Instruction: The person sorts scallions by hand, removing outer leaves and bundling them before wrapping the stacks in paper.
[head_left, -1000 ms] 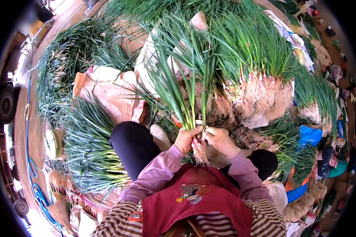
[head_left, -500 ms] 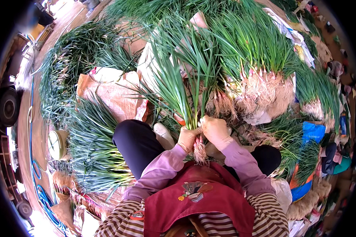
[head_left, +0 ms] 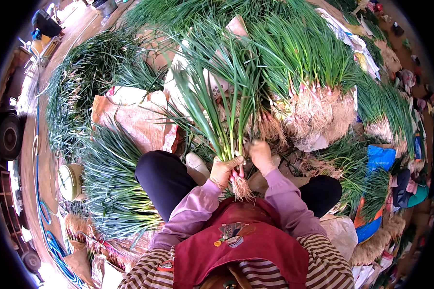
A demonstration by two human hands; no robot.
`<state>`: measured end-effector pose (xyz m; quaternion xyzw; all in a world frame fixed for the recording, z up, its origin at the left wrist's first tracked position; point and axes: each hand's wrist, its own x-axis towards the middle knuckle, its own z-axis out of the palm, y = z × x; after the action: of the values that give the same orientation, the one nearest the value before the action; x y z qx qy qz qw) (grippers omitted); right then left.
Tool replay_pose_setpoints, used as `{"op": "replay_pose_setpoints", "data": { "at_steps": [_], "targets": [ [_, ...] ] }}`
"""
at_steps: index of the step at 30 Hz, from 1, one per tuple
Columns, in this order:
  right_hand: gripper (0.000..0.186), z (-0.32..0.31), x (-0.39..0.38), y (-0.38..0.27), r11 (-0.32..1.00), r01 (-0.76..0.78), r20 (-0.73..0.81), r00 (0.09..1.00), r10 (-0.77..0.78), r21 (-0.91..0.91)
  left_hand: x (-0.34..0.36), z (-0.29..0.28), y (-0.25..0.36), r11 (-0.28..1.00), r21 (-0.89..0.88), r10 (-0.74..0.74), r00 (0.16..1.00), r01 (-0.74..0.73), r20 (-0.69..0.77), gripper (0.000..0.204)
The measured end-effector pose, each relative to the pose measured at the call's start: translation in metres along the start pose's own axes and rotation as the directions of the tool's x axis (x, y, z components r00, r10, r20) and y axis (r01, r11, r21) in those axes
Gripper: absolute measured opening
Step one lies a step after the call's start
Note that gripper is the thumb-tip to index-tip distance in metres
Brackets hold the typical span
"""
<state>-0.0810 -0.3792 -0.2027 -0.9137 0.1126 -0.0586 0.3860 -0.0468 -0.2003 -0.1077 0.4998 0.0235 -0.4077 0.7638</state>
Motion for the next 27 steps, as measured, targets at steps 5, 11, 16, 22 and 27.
{"op": "replay_pose_setpoints", "data": {
  "at_steps": [5,11,16,22,27],
  "targets": [
    [0.018,-0.040,-0.008,-0.054,0.377,-0.525,0.372,0.834,0.408,0.763,0.006,-0.007,0.001,1.000,0.010,-0.027,0.999,0.027,0.033,0.014],
    [0.017,-0.038,0.017,-0.092,0.544,-0.296,0.092,0.924,0.370,0.785,0.003,0.001,0.006,0.996,0.071,-0.050,0.999,0.049,0.017,0.020],
    [0.028,-0.010,-0.005,-0.047,0.925,-0.293,-0.066,0.956,0.285,-0.243,0.002,0.003,-0.001,0.997,0.076,0.026,0.997,-0.020,-0.070,0.017],
    [0.037,-0.050,-0.013,0.055,0.767,0.009,0.560,0.689,0.461,-0.641,-0.029,0.021,0.070,0.963,-0.205,0.198,0.976,-0.176,0.092,0.018],
    [0.018,-0.207,0.073,-0.025,0.781,-0.431,-0.559,0.819,0.128,-0.452,-0.036,0.034,0.138,0.771,-0.579,0.550,0.736,-0.266,0.394,0.028]
  ]
}}
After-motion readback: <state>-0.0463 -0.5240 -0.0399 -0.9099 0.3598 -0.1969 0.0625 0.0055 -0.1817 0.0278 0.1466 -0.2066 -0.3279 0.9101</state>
